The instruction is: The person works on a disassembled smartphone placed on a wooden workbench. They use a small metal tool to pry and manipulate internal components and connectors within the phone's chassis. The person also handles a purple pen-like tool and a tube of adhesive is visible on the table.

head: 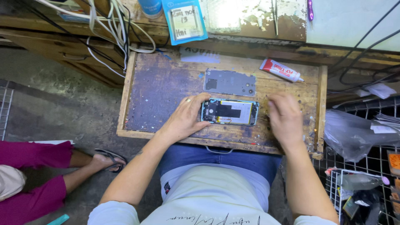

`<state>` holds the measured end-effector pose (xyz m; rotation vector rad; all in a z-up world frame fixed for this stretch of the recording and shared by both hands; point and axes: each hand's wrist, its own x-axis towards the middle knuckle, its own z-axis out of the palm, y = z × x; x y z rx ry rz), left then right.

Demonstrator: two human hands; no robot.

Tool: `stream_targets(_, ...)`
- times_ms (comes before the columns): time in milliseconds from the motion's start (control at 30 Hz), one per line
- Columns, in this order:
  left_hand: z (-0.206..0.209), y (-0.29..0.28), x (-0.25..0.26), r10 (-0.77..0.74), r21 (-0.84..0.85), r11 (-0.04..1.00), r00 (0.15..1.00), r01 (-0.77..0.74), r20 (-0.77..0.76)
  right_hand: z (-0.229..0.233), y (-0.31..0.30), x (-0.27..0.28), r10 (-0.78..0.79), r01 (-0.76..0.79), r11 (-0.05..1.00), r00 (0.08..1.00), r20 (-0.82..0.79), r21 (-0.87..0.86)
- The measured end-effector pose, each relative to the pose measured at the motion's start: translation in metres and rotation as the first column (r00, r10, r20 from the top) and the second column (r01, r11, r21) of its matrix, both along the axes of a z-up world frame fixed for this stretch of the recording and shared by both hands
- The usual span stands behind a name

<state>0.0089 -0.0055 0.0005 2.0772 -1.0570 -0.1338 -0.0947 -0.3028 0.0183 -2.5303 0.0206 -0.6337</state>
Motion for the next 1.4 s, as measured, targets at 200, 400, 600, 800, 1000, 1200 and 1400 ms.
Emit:
stream_targets(200,0.007,0.000,0.003,0.024,0.071,0.997,1.000,-0.024,-0.007,0.006,-0.026,-0.052,-0.003,-0.024,0.994,0.970,-0.244,-0.111)
stream_targets(400,0.014,-0.002,0.006,0.010,0.107,0.994,1.000,-0.010,-0.002,-0.014,-0.037,-0.060,-0.115,0.071,0.986,0.943,-0.313,-0.150)
stream_targets(600,0.018,-0.003,0.007,0.023,0.151,0.988,0.999,-0.018,-0.028,-0.004,-0.045,-0.056,-0.125,0.100,0.988,0.966,-0.224,-0.120)
stream_targets(800,0.017,-0.003,0.009,0.008,0.178,0.984,1.000,-0.005,-0.012,0.008,-0.046,-0.025,-0.002,-0.019,0.994,0.983,-0.182,-0.112)
stream_targets(1000,0.015,-0.002,0.008,0.020,0.179,0.984,0.999,-0.014,-0.031,0.028,-0.057,0.045,0.069,-0.078,0.994,0.991,-0.117,-0.073)
stream_targets(1200,0.013,-0.001,0.009,0.011,0.161,0.987,0.999,-0.004,-0.043,0.045,-0.049,0.081,0.044,-0.046,0.997,0.998,-0.034,-0.065)
stream_targets(1400,0.013,0.000,0.012,-0.019,0.126,0.992,1.000,0.019,-0.005,0.022,-0.046,0.061,0.026,-0.026,1.000,0.993,-0.115,0.002)
